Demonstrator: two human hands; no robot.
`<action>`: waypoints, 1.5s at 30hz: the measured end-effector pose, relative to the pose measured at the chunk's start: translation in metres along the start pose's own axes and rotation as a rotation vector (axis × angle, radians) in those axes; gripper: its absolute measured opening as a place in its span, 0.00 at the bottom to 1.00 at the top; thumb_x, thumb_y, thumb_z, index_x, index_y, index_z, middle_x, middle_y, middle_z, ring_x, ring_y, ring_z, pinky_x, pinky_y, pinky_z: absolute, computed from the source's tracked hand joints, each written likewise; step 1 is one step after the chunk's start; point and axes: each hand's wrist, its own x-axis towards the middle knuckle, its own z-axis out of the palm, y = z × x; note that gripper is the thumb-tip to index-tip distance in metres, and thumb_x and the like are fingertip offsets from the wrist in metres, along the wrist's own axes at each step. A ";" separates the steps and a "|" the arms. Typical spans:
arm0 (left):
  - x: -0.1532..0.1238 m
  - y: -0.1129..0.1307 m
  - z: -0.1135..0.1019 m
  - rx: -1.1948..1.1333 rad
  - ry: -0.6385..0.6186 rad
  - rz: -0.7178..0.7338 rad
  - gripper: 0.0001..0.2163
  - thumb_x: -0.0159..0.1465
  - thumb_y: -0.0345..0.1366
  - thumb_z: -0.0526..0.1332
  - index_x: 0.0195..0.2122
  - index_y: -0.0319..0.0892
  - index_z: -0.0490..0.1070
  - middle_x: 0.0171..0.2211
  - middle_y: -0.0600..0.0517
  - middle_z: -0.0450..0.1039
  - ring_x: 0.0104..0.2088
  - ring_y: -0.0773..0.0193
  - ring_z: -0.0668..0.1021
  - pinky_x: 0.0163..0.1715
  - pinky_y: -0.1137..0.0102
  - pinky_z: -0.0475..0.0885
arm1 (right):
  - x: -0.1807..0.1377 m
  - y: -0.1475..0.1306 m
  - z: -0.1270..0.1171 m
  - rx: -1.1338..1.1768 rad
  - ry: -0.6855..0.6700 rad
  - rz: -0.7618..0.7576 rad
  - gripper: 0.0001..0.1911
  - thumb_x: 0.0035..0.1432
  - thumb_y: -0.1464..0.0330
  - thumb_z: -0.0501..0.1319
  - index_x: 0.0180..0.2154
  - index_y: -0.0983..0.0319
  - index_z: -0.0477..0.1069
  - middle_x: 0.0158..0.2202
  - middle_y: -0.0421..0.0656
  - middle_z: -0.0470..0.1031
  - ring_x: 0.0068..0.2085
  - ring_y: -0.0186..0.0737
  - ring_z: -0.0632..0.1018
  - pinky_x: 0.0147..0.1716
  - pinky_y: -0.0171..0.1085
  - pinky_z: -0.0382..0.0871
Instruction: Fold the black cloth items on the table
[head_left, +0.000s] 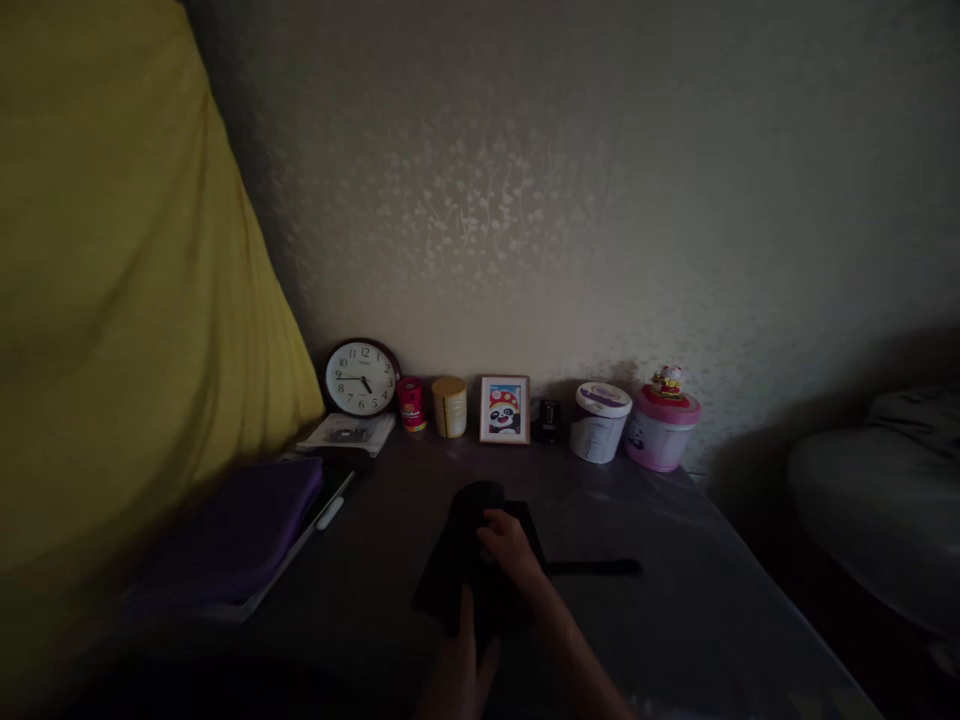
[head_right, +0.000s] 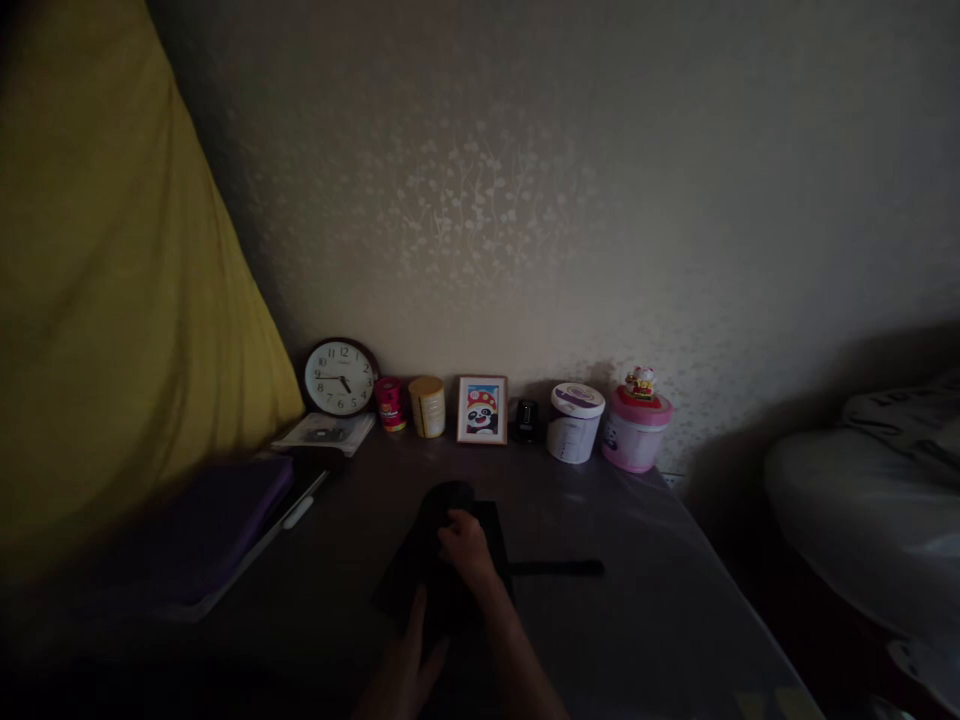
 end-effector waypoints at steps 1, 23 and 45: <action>0.001 -0.002 0.001 0.021 -0.012 -0.004 0.30 0.62 0.36 0.45 0.61 0.26 0.32 0.47 0.34 0.69 0.49 0.58 0.72 0.46 0.69 0.64 | 0.001 -0.001 0.003 -0.065 -0.012 -0.017 0.21 0.47 0.72 0.55 0.45 0.69 0.69 0.29 0.44 0.75 0.30 0.36 0.76 0.29 0.32 0.65; -0.002 0.021 -0.015 0.397 -0.165 -0.114 0.31 0.61 0.33 0.47 0.61 0.34 0.29 0.40 0.41 0.74 0.39 0.58 0.76 0.34 0.70 0.65 | -0.044 -0.008 0.003 -0.364 -0.026 -0.529 0.15 0.58 0.73 0.50 0.43 0.60 0.71 0.40 0.44 0.75 0.42 0.37 0.74 0.43 0.34 0.66; -0.004 0.018 -0.014 0.201 -0.097 -0.159 0.34 0.62 0.37 0.48 0.60 0.42 0.21 0.37 0.48 0.75 0.35 0.64 0.77 0.31 0.72 0.64 | 0.058 0.032 -0.008 -0.475 0.177 -0.351 0.18 0.58 0.69 0.50 0.50 0.60 0.66 0.54 0.46 0.66 0.56 0.40 0.64 0.54 0.41 0.55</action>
